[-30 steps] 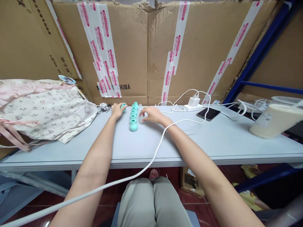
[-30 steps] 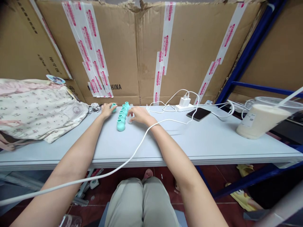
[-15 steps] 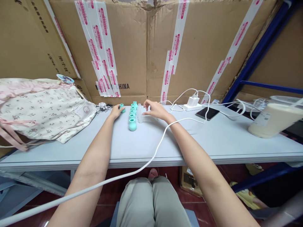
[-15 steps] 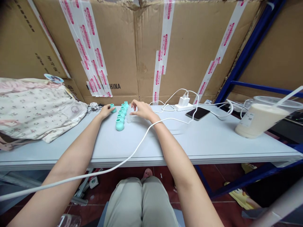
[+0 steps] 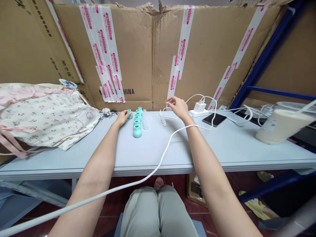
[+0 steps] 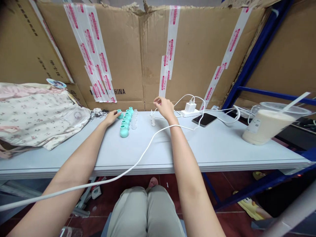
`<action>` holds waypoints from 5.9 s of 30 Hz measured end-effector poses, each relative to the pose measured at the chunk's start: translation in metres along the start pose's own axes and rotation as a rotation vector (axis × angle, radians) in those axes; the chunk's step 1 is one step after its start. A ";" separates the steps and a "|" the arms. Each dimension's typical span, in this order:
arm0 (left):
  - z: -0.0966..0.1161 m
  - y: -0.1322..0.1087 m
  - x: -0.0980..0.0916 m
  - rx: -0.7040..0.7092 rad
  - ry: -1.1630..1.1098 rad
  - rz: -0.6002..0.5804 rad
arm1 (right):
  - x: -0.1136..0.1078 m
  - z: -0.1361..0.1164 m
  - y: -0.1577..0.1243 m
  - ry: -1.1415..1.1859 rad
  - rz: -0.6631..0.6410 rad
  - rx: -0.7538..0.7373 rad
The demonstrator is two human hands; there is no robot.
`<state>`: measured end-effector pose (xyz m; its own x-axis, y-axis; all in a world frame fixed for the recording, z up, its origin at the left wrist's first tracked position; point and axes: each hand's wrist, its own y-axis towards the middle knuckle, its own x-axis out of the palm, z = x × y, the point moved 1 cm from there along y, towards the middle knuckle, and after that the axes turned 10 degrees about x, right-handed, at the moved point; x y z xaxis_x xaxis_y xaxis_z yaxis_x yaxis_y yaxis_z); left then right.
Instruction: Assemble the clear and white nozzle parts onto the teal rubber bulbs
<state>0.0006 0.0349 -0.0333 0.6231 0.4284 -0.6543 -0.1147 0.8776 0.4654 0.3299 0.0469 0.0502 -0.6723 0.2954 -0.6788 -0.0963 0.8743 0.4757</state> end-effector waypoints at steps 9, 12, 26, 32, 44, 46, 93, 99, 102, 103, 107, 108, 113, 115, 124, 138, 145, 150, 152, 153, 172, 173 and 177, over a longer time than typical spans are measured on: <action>0.007 0.000 -0.019 -0.016 0.055 0.488 | -0.014 0.015 0.003 -0.150 -0.078 0.194; 0.012 -0.001 -0.022 -0.018 0.090 0.550 | -0.017 0.005 -0.003 -0.240 -0.350 0.149; 0.010 0.002 -0.018 0.103 0.031 0.606 | -0.011 -0.003 -0.008 -0.346 -0.539 0.004; 0.013 0.003 -0.018 0.107 0.041 0.590 | -0.005 -0.005 -0.010 -0.265 -0.473 -0.023; 0.006 0.002 -0.017 0.087 0.038 0.567 | -0.151 0.151 -0.113 0.355 -0.584 0.120; 0.003 0.000 -0.018 0.076 0.051 0.565 | -0.148 0.192 -0.087 0.312 -0.124 0.239; 0.008 -0.003 -0.015 0.153 0.291 0.308 | -0.103 0.252 -0.033 -0.327 0.123 0.318; 0.006 -0.003 -0.014 0.147 0.313 0.269 | -0.101 0.253 -0.033 -0.348 0.123 0.314; 0.006 -0.002 -0.014 0.156 0.313 0.270 | -0.101 0.253 -0.033 -0.355 0.117 0.311; 0.006 -0.002 -0.014 0.156 0.310 0.271 | -0.101 0.253 -0.033 -0.355 0.116 0.309; 0.009 -0.004 -0.015 0.146 0.283 0.264 | -0.101 0.253 -0.034 -0.358 0.110 0.300; 0.009 -0.004 -0.015 0.145 0.277 0.261 | -0.101 0.253 -0.034 -0.358 0.108 0.297; 0.008 -0.004 -0.014 0.156 0.293 0.261 | -0.106 0.247 -0.035 -0.395 0.134 0.281; 0.007 -0.004 -0.014 0.157 0.300 0.269 | -0.113 0.237 -0.039 -0.406 0.166 0.278; 0.014 -0.003 -0.011 0.160 0.295 0.271 | -0.109 0.107 -0.136 0.148 -0.839 0.093; 0.039 -0.006 -0.012 0.237 0.261 0.270 | 0.009 -0.017 -0.024 0.042 -0.289 -0.356; 0.034 -0.004 -0.017 0.216 0.280 0.281 | 0.011 0.015 -0.009 -0.071 -0.384 -0.327; 0.030 -0.003 -0.020 0.206 0.273 0.312 | 0.012 0.023 -0.016 -0.261 -0.410 -0.354; 0.032 -0.003 -0.020 0.205 0.274 0.307 | 0.012 0.020 -0.018 -0.299 -0.417 -0.319; 0.033 -0.003 -0.019 0.205 0.278 0.302 | 0.012 0.018 -0.018 -0.306 -0.423 -0.296; 0.141 -0.008 -0.017 0.668 0.033 0.274 | 0.012 -0.010 -0.023 0.884 -0.248 0.095; 0.152 -0.010 -0.011 0.699 -0.034 0.145 | 0.015 -0.011 -0.024 0.907 -0.235 0.136; 0.174 -0.016 0.005 0.619 -0.249 0.028 | 0.029 -0.011 -0.029 0.928 -0.294 0.196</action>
<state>0.1400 -0.0148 0.0598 0.7948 0.3215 -0.5147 0.2858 0.5499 0.7848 0.3051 0.0258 0.0228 -0.9573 -0.2890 -0.0087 -0.2848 0.9372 0.2011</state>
